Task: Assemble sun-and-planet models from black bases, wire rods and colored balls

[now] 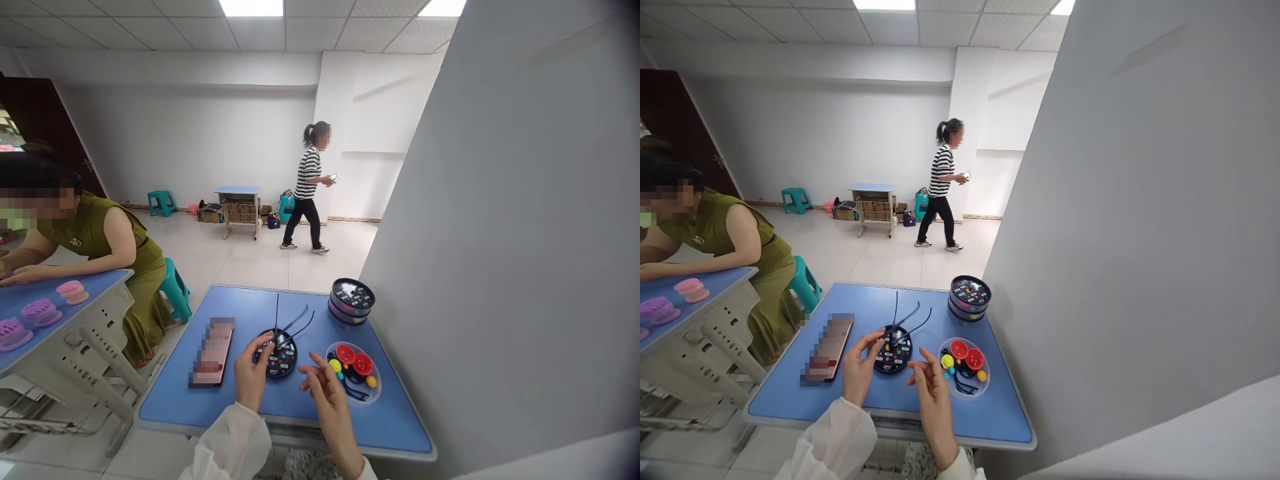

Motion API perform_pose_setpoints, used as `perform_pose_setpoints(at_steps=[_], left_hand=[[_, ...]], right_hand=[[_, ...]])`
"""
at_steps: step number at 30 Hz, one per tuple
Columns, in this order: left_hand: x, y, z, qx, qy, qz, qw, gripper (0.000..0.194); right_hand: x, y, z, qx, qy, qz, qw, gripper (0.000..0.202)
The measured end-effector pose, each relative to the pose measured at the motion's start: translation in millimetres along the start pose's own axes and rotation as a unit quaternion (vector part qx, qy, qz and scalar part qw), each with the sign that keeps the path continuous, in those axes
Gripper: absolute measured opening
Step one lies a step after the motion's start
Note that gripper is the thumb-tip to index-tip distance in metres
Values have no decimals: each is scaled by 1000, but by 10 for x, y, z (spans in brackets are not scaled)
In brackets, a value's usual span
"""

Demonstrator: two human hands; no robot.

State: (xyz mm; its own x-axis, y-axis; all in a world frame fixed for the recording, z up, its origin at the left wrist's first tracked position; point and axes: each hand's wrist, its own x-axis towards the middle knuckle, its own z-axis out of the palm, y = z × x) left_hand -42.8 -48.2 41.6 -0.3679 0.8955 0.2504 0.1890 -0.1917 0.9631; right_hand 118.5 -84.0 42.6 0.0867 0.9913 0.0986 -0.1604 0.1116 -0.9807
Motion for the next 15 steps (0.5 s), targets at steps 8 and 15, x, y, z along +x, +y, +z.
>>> perform_pose_setpoints(at_steps=[8,15], left_hand=[[231,-130,188,-8,4,-1,1000,23],[291,-185,186,0,-23,-4,1000,24]], right_hand=[[123,61,112,-144,-21,-110,983,32],[174,212,129,-168,-18,-133,977,30]])
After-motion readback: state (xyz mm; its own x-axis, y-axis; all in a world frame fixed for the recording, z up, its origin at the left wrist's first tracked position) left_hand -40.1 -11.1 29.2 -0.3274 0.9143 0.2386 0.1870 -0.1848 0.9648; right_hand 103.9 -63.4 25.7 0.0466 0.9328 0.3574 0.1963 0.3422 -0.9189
